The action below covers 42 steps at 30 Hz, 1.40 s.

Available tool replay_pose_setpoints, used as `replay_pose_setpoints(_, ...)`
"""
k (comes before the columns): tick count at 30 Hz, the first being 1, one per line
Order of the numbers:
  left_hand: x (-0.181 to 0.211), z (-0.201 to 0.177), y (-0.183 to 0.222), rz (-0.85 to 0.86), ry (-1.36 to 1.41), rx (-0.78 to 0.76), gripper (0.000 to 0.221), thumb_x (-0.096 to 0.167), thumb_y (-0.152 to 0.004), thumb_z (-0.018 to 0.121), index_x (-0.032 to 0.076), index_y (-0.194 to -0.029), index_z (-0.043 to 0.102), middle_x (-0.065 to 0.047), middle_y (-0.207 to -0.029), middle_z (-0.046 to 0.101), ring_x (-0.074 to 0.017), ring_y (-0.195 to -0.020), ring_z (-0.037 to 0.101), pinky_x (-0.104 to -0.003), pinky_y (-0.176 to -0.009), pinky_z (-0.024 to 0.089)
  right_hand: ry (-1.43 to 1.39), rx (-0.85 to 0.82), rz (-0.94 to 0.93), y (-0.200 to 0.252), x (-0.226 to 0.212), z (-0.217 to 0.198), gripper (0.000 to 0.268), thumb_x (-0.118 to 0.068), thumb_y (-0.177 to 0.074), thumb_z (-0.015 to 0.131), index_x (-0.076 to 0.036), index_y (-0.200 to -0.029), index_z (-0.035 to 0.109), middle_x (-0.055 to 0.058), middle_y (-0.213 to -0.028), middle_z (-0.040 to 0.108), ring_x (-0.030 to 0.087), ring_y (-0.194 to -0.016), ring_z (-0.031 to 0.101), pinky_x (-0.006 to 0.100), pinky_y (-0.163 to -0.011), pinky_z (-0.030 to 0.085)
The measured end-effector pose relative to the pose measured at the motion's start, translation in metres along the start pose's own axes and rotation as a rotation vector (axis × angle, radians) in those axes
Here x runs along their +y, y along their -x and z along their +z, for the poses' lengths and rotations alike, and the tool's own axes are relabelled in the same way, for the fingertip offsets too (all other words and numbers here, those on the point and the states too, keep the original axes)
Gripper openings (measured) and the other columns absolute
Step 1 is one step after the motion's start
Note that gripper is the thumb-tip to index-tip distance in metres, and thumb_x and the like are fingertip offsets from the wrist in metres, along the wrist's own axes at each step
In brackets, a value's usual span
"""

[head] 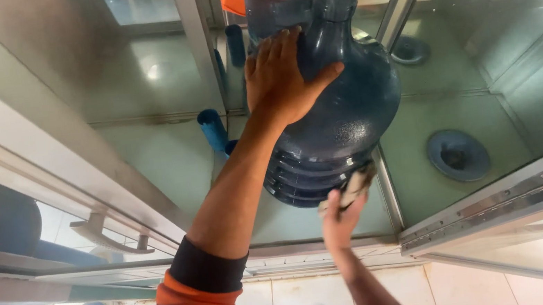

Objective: Clean the exterior of a large plastic water jug using a cloth inside a refill station.

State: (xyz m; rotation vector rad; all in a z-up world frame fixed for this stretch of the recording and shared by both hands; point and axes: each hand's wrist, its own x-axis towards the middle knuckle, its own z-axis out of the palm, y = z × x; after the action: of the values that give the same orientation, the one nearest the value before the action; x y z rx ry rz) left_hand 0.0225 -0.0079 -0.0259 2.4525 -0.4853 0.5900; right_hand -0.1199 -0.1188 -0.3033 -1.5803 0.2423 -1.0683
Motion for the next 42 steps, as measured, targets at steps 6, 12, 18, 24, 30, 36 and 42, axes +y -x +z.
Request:
replay_pose_setpoints(6, -0.002, 0.002, -0.001, -0.012, -0.013, -0.03, 0.101, 0.087, -0.08, 0.048, 0.017, -0.152, 0.042, -0.008, -0.158, 0.048, -0.034, -0.147, 0.039, -0.056, -0.119, 0.026, 0.363, -0.26, -0.343, 0.045, 0.076, -0.018, 0.054, -0.021, -0.105, 0.055, 0.011, -0.146, 0.038, 0.044, -0.158, 0.024, 0.061, -0.144, 0.035, 0.055, -0.118, 0.035)
replay_pose_setpoints(12, -0.002, 0.001, 0.001, -0.009, -0.001, -0.015, 0.1, 0.086, -0.08, 0.048, 0.016, -0.151, 0.044, -0.008, -0.156, 0.05, -0.0348, -0.147, 0.04, -0.057, -0.118, 0.026, 0.759, -0.486, -1.067, 0.021, 0.101, -0.041, 0.025, -0.005, -0.098, 0.052, -0.016, -0.111, 0.071, 0.016, -0.119, 0.063, 0.043, -0.127, 0.056, 0.054, -0.103, 0.05)
replay_pose_setpoints(18, -0.004, 0.006, 0.0, 0.004, 0.004, 0.0, 0.103, 0.089, -0.079, 0.04, 0.015, -0.151, 0.043, -0.009, -0.157, 0.049, -0.0354, -0.147, 0.04, -0.062, -0.117, 0.026, 0.806, -0.519, -1.202, 0.03, 0.078, -0.005, 0.032, -0.029, -0.101, 0.065, -0.017, -0.13, 0.066, 0.012, -0.143, 0.061, 0.038, -0.149, 0.037, 0.053, -0.126, 0.029)
replay_pose_setpoints(24, -0.003, 0.001, 0.0, 0.009, -0.01, 0.02, 0.102, 0.088, -0.08, 0.042, 0.016, -0.152, 0.043, -0.009, -0.157, 0.049, -0.0363, -0.147, 0.04, -0.057, -0.119, 0.027, 0.918, -0.624, -1.243, 0.047, 0.061, 0.078, 0.048, -0.016, -0.096, 0.053, 0.005, -0.139, 0.058, 0.021, -0.139, 0.064, 0.033, -0.133, 0.059, 0.042, -0.125, 0.036)
replay_pose_setpoints(30, -0.004, 0.002, 0.0, 0.0, -0.018, -0.026, 0.104, 0.089, -0.08, 0.038, 0.015, -0.153, 0.042, -0.009, -0.158, 0.049, -0.0343, -0.147, 0.039, -0.055, -0.12, 0.025, 0.989, -0.807, -1.303, 0.055, 0.114, 0.084, 0.046, -0.018, -0.098, 0.05, 0.001, -0.14, 0.058, 0.016, -0.142, 0.061, 0.029, -0.139, 0.052, 0.04, -0.129, 0.028)
replay_pose_setpoints(36, -0.004, 0.003, 0.0, 0.045, -0.007, 0.023, 0.1, 0.088, -0.08, 0.047, 0.016, -0.15, 0.046, -0.009, -0.154, 0.054, -0.0344, -0.143, 0.045, -0.056, -0.113, 0.033, 0.992, -0.856, -1.412, 0.013, 0.068, -0.016, 0.046, -0.025, -0.107, 0.046, -0.012, -0.15, 0.055, 0.007, -0.156, 0.053, 0.019, -0.146, 0.047, 0.035, -0.127, 0.026)
replay_pose_setpoints(42, -0.006, 0.004, -0.001, 0.05, 0.003, -0.001, 0.099, 0.087, -0.082, 0.047, 0.015, -0.15, 0.045, -0.011, -0.153, 0.053, -0.0348, -0.142, 0.045, -0.058, -0.116, 0.03, 0.798, -0.699, -0.878, -0.017, 0.089, -0.108, 0.053, 0.006, -0.09, 0.063, -0.038, -0.118, 0.072, -0.012, -0.126, 0.064, 0.017, -0.106, 0.068, 0.026, -0.031, 0.053)
